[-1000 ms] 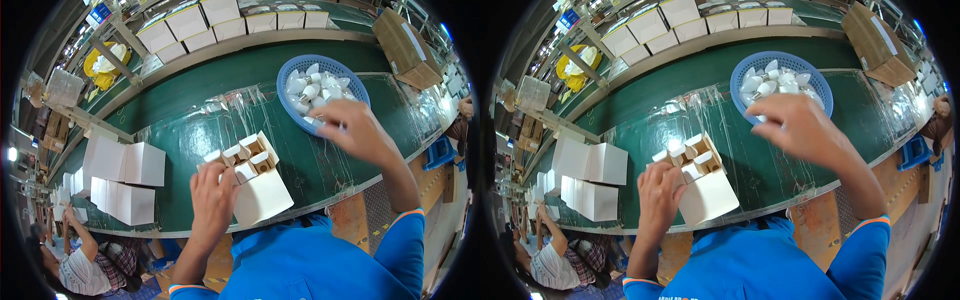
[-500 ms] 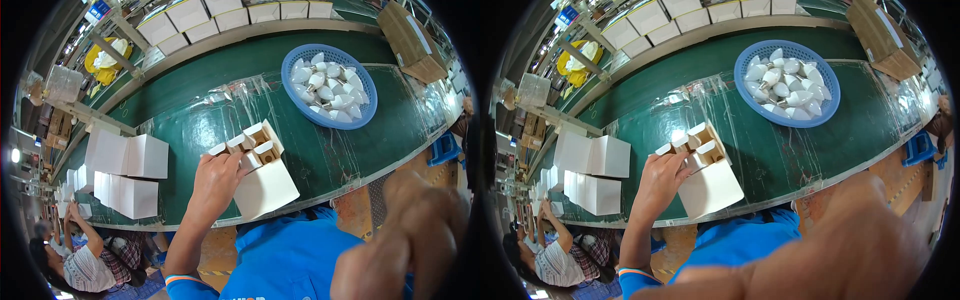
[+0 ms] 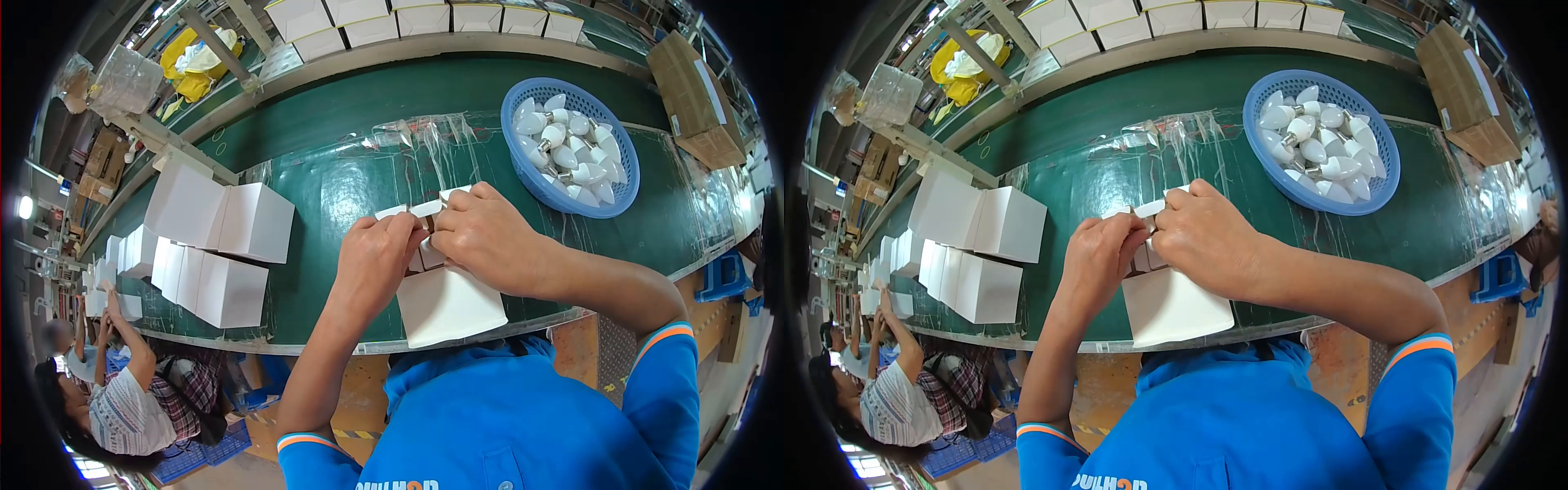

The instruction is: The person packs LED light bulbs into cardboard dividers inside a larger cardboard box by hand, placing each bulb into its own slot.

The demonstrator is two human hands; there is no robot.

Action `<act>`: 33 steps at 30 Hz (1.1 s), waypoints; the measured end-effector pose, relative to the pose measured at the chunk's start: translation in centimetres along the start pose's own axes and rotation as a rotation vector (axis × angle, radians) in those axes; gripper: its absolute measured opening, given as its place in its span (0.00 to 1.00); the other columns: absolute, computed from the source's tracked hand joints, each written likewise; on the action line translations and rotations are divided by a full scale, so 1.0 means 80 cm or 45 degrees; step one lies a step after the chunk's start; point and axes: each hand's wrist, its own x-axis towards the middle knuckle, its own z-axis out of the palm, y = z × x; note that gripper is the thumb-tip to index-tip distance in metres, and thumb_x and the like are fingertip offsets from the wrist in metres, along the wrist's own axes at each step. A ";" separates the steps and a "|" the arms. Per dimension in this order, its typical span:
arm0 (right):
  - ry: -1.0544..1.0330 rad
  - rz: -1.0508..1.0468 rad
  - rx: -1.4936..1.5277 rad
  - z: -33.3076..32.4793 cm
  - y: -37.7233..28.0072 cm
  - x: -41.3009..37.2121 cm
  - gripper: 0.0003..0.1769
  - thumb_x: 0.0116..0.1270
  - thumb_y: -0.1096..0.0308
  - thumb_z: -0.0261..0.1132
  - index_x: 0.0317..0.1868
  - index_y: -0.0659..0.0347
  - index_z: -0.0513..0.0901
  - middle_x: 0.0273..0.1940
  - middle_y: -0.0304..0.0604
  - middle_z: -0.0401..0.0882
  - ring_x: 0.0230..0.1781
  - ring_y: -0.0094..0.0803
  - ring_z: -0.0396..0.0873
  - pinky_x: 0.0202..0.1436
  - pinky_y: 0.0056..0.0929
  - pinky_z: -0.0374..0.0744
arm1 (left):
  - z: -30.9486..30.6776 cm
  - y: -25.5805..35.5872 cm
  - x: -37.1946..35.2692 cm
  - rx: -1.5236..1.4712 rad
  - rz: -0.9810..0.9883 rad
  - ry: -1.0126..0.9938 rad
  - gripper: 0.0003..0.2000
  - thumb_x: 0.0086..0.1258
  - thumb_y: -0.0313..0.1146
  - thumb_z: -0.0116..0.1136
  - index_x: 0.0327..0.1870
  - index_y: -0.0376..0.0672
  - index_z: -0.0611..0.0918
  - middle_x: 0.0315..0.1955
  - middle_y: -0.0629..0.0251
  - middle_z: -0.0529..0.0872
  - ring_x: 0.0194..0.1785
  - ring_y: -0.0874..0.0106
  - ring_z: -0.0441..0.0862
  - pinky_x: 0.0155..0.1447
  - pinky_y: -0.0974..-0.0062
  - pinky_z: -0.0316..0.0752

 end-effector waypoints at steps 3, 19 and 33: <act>-0.069 -0.019 -0.007 -0.006 0.002 -0.001 0.05 0.53 0.67 0.65 0.30 0.58 0.84 0.34 0.36 0.81 0.41 0.32 0.76 0.45 0.33 0.70 | -0.002 0.004 0.004 0.014 -0.021 -0.033 0.04 0.66 0.29 0.62 0.33 0.42 0.80 0.21 0.62 0.84 0.25 0.60 0.81 0.40 0.65 0.72; -0.088 -0.076 -0.310 -0.004 -0.022 0.012 0.06 0.49 0.69 0.63 0.26 0.61 0.83 0.27 0.40 0.79 0.37 0.33 0.75 0.43 0.32 0.71 | 0.003 0.003 0.013 0.024 -0.083 0.001 0.06 0.66 0.32 0.62 0.31 0.40 0.84 0.19 0.55 0.83 0.22 0.56 0.81 0.34 0.62 0.74; 0.067 0.024 -0.014 0.006 -0.002 0.003 0.05 0.53 0.71 0.63 0.23 0.60 0.84 0.30 0.41 0.82 0.37 0.35 0.80 0.43 0.36 0.73 | 0.005 0.018 0.012 -0.023 -0.259 -0.011 0.05 0.69 0.33 0.60 0.34 0.42 0.84 0.24 0.56 0.86 0.26 0.57 0.82 0.36 0.63 0.71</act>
